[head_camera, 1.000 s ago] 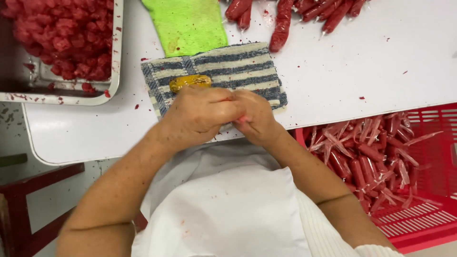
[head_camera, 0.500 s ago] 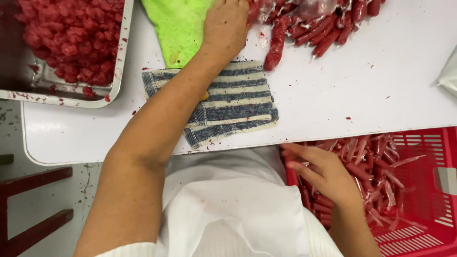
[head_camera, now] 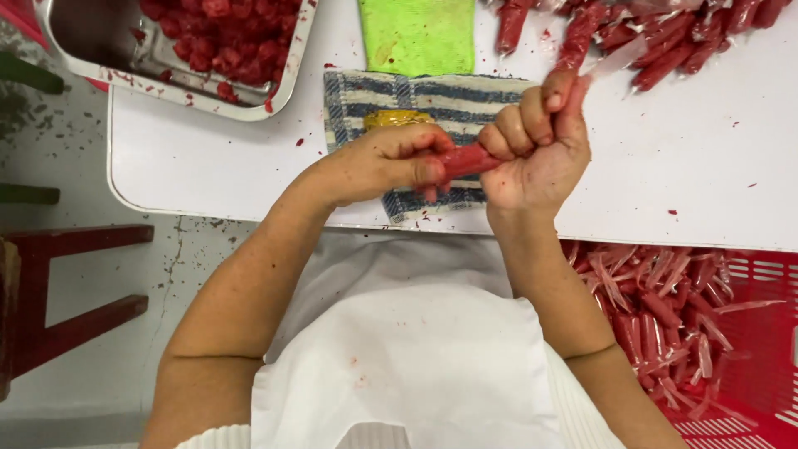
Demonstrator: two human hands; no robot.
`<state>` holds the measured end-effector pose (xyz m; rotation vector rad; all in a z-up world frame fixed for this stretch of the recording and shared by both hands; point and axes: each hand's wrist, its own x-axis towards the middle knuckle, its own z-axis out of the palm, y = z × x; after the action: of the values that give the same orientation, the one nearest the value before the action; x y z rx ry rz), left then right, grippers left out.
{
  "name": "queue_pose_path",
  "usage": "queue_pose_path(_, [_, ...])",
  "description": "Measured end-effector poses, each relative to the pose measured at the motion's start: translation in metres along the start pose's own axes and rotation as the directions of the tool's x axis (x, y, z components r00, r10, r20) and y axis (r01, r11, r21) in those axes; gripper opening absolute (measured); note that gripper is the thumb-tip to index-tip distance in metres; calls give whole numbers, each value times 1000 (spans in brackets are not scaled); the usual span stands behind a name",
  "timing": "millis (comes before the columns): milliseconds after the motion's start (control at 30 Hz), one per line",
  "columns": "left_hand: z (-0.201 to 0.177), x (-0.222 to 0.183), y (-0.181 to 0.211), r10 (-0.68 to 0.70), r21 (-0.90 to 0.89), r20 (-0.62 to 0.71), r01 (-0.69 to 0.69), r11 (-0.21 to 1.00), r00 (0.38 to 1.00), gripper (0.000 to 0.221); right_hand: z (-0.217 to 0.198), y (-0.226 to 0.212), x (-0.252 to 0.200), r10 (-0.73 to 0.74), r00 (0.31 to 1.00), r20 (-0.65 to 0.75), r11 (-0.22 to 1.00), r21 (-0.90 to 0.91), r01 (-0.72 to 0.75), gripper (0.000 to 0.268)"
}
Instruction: Manually portioning meat and twisting it into plastic film to create individual sausage links.
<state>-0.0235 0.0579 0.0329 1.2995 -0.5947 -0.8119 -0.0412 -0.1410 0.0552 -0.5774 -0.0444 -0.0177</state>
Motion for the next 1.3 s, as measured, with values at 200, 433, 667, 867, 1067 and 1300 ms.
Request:
queue_pose_path(200, [3,20,-8,329,191,-333,-278,941,884,60,18,21,-1,-34,999,33,985,-169,39,30])
queue_pose_path(433, [25,50,9,535,512,-256,-357,781,805,31,-39,46,-8,-38,938,-346,965,-256,-55,29])
queue_pose_path(667, [37,67,0,364,-392,-359,-493,777,859,6,-31,20,-15,65,977,-203,874,-460,-154,5])
queue_pose_path(867, [45,56,49,430,-135,-386,-511,849,816,8,4,3,-33,102,992,75,530,-848,10,15])
queue_pose_path(1067, [49,33,62,613,338,-157,-541,770,774,21,-14,-9,-39,180,933,311,264,-929,259,29])
queue_pose_path(1300, [12,-53,60,199,-93,-438,-264,960,877,77,-14,-4,-32,212,756,619,-170,-739,652,17])
